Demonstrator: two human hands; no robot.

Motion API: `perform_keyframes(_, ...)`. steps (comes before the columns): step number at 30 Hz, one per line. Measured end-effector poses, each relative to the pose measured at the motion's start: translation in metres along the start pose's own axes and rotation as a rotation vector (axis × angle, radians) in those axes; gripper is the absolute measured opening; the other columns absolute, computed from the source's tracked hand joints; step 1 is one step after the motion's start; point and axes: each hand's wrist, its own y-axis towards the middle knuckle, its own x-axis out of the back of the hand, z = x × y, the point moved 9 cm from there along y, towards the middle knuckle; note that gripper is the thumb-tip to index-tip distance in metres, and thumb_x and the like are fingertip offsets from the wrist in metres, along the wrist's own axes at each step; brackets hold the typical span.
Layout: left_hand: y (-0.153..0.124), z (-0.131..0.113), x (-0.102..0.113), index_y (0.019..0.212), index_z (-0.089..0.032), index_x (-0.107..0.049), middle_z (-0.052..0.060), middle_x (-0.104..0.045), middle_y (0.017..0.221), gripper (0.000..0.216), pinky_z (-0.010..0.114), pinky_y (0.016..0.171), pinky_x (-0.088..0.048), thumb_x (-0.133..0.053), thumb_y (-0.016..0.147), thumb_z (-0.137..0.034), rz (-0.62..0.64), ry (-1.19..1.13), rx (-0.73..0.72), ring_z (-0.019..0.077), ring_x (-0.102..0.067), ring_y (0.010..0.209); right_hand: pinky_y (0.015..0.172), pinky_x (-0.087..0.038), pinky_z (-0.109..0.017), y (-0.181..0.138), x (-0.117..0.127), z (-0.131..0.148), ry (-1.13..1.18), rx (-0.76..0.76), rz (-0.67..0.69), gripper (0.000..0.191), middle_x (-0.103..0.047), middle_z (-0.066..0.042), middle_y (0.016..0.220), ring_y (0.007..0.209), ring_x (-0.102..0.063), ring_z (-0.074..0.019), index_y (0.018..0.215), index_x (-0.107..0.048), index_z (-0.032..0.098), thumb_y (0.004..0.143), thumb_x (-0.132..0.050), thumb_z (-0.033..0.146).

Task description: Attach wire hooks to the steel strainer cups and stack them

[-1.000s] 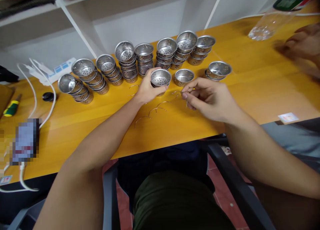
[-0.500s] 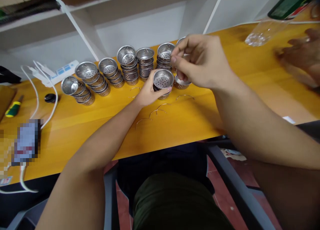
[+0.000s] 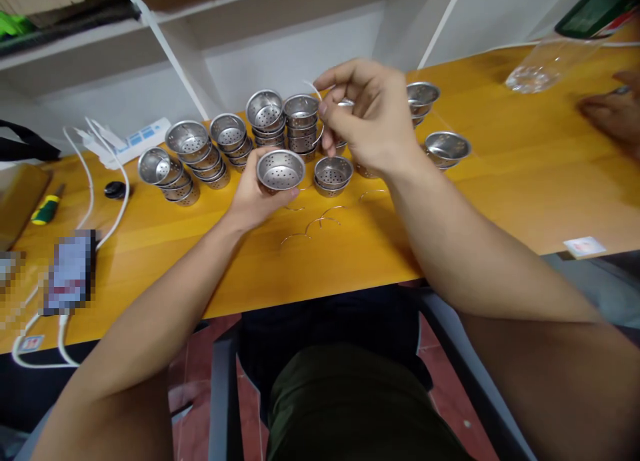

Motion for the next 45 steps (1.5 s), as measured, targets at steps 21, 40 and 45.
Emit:
perform_keyframes(21, -0.023, 0.002, 0.002, 0.172, -0.035, -0.043, 0.016, -0.068, 0.164, 0.105, 0.047, 0.125, -0.069, -0.088, 0.101, -0.097, -0.077, 0.042, -0.047, 0.0332, -0.078, 0.152, 0.080, -0.058, -0.044, -0.036, -0.065, -0.023, -0.278, 0.082, 0.175, 0.032, -0.063, -0.002, 0.087, 0.084, -0.063, -0.0275, 0.131, -0.079, 0.032, 0.117, -0.079, 0.061)
perform_keyframes(40, -0.025, -0.011, -0.002, 0.173, -0.034, -0.042, 0.017, -0.067, 0.167, 0.095, 0.049, 0.129, -0.067, -0.091, 0.108, -0.082, -0.066, 0.058, -0.082, 0.0343, -0.077, 0.155, 0.082, -0.059, -0.043, -0.035, -0.070, -0.031, -0.267, 0.072, 0.106, 0.012, -0.060, 0.000, 0.079, 0.079, -0.062, -0.0253, 0.123, -0.077, 0.030, 0.119, -0.075, 0.041)
perform_keyframes(45, -0.025, -0.013, -0.001, 0.168, -0.034, -0.046, 0.014, -0.071, 0.159, 0.107, 0.054, 0.129, -0.067, -0.103, 0.095, -0.087, -0.133, 0.058, -0.160, 0.0374, -0.080, 0.148, 0.079, -0.055, -0.038, -0.034, -0.070, -0.032, -0.180, 0.211, 0.034, 0.011, -0.053, 0.005, 0.075, 0.073, -0.056, -0.0206, 0.120, -0.073, 0.027, 0.115, -0.078, 0.035)
